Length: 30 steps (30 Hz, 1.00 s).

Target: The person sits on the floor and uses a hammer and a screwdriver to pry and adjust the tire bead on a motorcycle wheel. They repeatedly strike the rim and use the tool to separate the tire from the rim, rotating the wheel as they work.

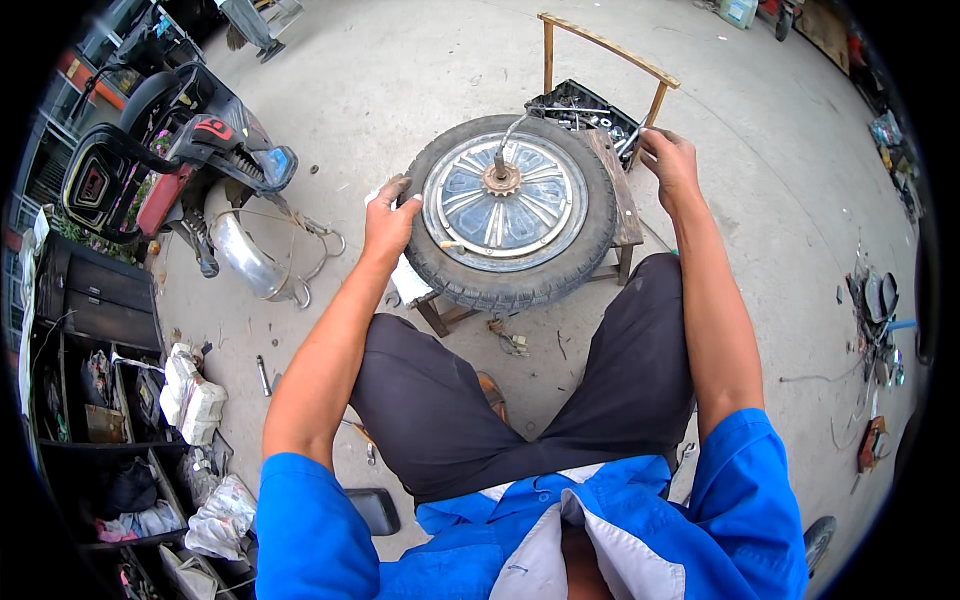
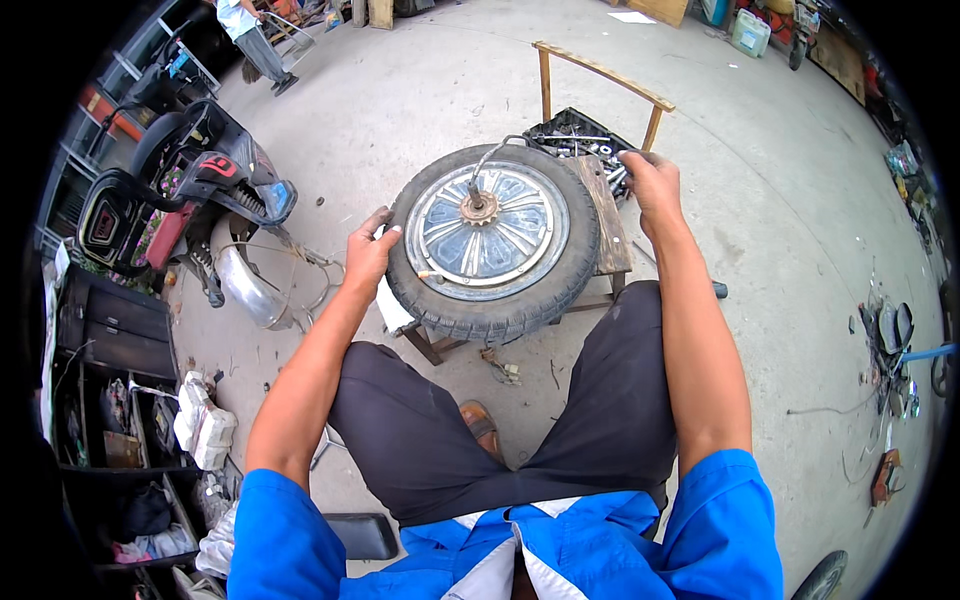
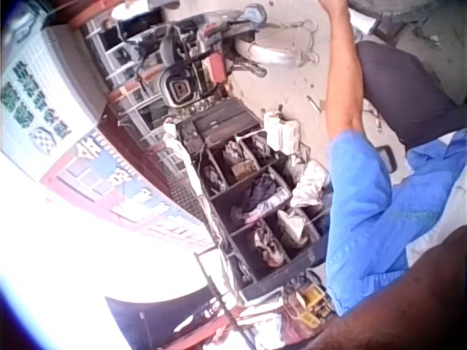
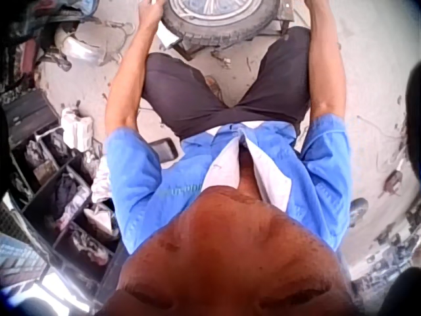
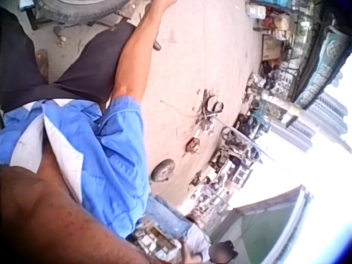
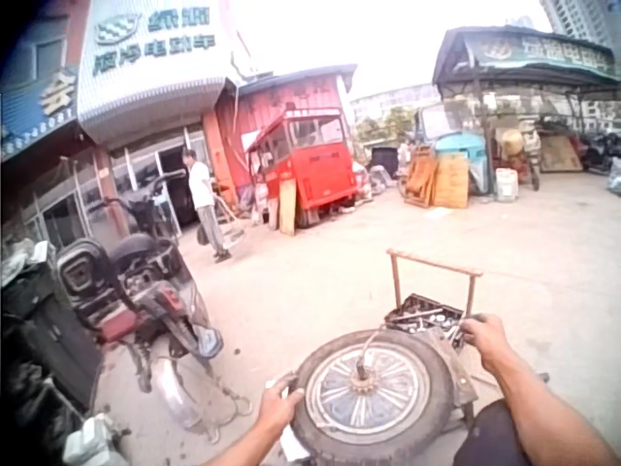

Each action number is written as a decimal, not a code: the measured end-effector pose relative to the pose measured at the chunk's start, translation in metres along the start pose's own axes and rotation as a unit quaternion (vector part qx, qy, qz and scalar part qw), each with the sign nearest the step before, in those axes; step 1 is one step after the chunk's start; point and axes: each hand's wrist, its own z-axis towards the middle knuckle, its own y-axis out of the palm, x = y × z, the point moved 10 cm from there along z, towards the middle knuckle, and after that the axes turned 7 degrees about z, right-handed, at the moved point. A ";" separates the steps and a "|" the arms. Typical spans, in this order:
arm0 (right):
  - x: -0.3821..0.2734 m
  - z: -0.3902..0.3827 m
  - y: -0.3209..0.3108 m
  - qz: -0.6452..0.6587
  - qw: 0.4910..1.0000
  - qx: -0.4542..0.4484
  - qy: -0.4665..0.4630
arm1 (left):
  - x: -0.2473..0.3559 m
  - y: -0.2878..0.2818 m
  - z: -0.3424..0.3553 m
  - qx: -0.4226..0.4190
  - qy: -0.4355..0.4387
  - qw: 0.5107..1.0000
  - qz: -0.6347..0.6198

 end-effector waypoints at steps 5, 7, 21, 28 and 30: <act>-0.012 -0.070 -0.111 -0.017 0.991 0.121 -0.062 | 0.028 0.004 -0.002 -0.009 0.080 0.992 0.100; 0.025 -0.105 -0.168 -0.091 0.985 0.144 -0.017 | 0.027 0.004 -0.002 -0.023 0.056 0.995 0.081; 0.229 -0.437 -0.355 -0.575 0.755 0.014 0.315 | -0.002 -0.001 0.005 -0.042 -0.005 0.995 0.087; 0.248 -0.476 -0.365 -0.535 0.743 0.026 0.402 | -0.019 -0.005 0.022 -0.066 0.003 0.992 0.112; 0.250 -0.489 -0.379 -0.538 0.740 0.075 0.396 | -0.024 -0.006 0.026 -0.073 0.001 0.992 0.100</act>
